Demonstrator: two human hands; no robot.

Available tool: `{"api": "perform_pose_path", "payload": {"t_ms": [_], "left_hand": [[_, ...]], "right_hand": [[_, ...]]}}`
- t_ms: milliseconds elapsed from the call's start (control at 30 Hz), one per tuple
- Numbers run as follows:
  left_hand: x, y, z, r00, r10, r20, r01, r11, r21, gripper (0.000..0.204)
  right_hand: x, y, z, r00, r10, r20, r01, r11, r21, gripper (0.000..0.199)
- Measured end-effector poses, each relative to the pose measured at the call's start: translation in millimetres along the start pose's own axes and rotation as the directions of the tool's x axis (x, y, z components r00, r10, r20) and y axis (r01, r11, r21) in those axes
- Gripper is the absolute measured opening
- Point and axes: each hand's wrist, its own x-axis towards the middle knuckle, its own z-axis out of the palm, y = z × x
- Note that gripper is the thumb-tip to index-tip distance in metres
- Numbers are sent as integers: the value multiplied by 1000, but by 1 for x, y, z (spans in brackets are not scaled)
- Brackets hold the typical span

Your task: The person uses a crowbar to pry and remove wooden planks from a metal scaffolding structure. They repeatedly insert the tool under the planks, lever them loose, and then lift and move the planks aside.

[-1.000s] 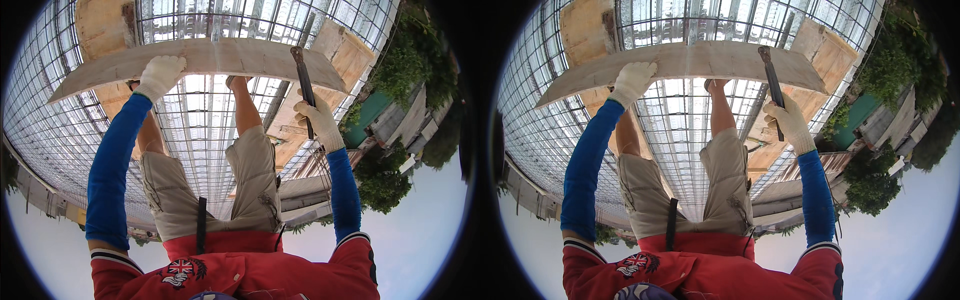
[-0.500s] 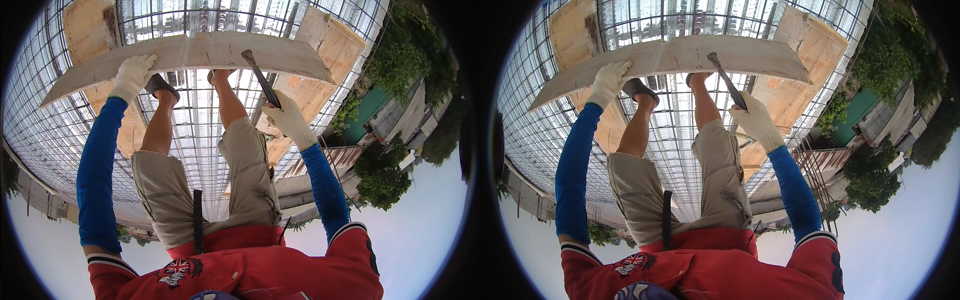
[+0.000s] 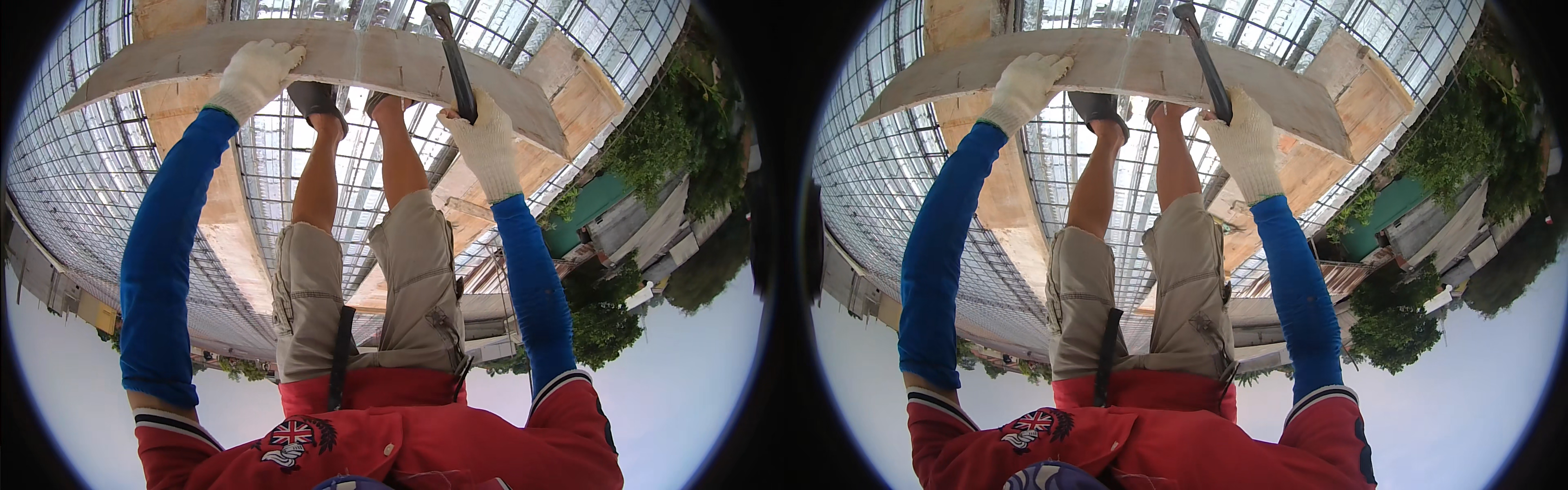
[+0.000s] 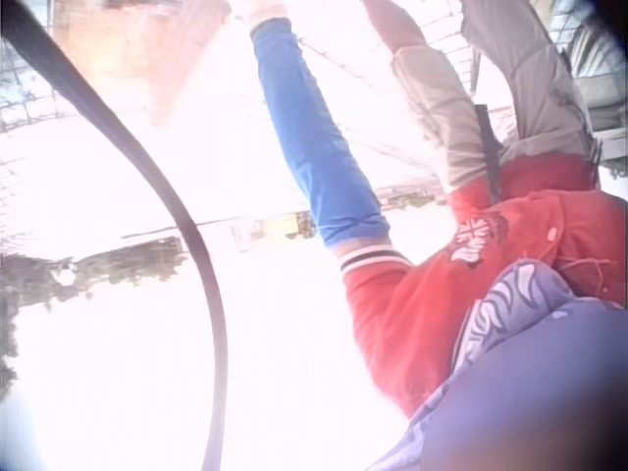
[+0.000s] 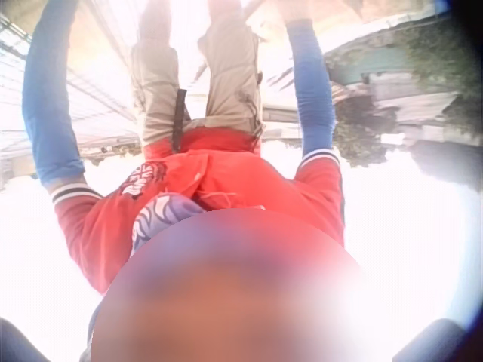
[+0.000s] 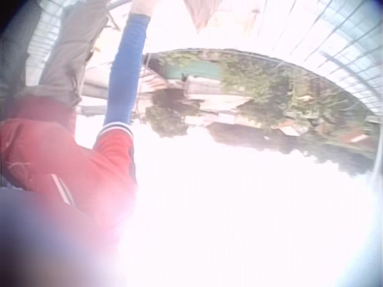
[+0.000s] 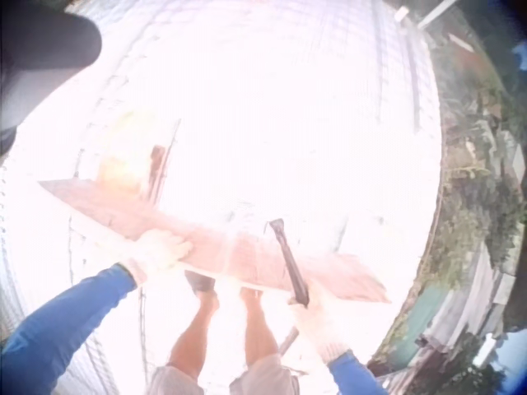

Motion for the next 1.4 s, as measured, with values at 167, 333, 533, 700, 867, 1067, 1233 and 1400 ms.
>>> {"api": "perform_pose_path", "payload": {"t_ms": [167,333,533,700,867,1067,1233,1400], "left_hand": [[-3,4,0,997,-41,-60,39,999,-29,36],[-4,0,8,997,-35,-73,32,998,-45,44],[-7,17,6,995,-100,2,100,995,-29,40],[-8,9,13,996,-83,-36,81,996,-43,38],[3,9,-12,991,-119,68,124,989,-75,34],[0,7,5,995,-85,44,90,990,-109,30],[2,2,4,999,-21,35,25,994,-111,30],[7,2,12,999,-47,-10,45,986,-162,25]], "right_hand": [[30,-7,30,999,-48,-15,47,997,-66,34],[34,-12,36,995,-95,-28,88,979,-184,31],[29,-22,45,997,-45,-60,28,967,-254,30],[16,-46,55,972,135,-191,-166,973,-158,30],[21,-50,51,961,144,-237,-180,974,-138,30],[17,-50,60,942,214,-257,-253,959,-128,30],[22,-45,65,915,282,-290,-317,945,-82,29],[25,-41,49,958,201,-204,-226,968,-106,29]]}}
